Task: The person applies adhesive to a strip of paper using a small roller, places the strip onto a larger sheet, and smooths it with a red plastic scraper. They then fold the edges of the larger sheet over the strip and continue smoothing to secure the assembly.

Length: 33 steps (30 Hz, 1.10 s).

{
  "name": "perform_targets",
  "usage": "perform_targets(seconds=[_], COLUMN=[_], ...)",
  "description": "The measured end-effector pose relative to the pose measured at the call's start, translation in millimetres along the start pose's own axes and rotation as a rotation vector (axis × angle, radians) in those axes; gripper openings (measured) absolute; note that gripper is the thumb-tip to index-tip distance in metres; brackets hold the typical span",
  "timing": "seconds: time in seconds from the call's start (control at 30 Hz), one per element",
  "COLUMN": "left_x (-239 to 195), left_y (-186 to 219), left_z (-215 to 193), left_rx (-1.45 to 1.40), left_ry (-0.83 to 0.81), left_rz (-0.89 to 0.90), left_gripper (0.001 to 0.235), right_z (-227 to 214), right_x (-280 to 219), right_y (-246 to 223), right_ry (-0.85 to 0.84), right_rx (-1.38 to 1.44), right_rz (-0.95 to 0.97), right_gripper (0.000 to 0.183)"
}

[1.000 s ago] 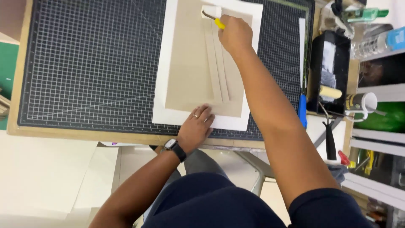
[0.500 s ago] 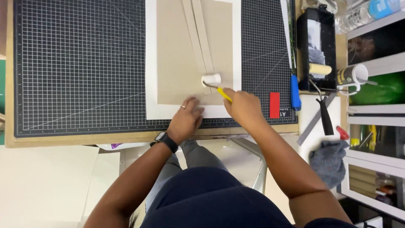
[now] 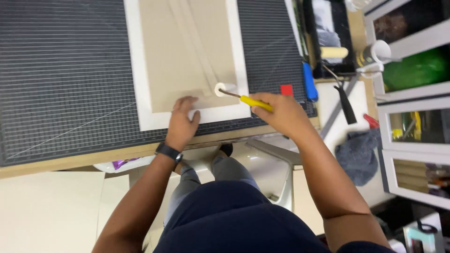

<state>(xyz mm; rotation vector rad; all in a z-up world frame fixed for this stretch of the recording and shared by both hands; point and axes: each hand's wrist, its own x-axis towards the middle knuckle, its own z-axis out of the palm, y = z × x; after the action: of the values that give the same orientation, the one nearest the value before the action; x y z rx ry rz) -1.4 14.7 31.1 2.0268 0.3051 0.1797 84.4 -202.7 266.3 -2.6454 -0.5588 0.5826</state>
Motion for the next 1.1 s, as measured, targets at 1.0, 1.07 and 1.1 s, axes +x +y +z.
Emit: perform_targets(seconds=[1.0,1.07,1.1], left_x=[47.2,50.3,51.7], left_y=[33.8,37.2,39.1], left_z=[114.3,115.6,117.3], left_rx=[0.048,0.101,0.147], left_ry=[0.55,0.556,0.548], left_rz=[-0.276,-0.298,-0.314], left_gripper=[0.097,0.1,0.104], right_z=[-64.3,-70.7,-74.3], right_x=[46.2,43.4,40.1], right_y=[434.7,411.9,401.5], right_ry=[0.787,0.797,0.811], right_rx=[-0.216,-0.155,-0.1], right_rz=[-0.228,-0.286,-0.33], right_gripper=[0.056,0.051,0.048])
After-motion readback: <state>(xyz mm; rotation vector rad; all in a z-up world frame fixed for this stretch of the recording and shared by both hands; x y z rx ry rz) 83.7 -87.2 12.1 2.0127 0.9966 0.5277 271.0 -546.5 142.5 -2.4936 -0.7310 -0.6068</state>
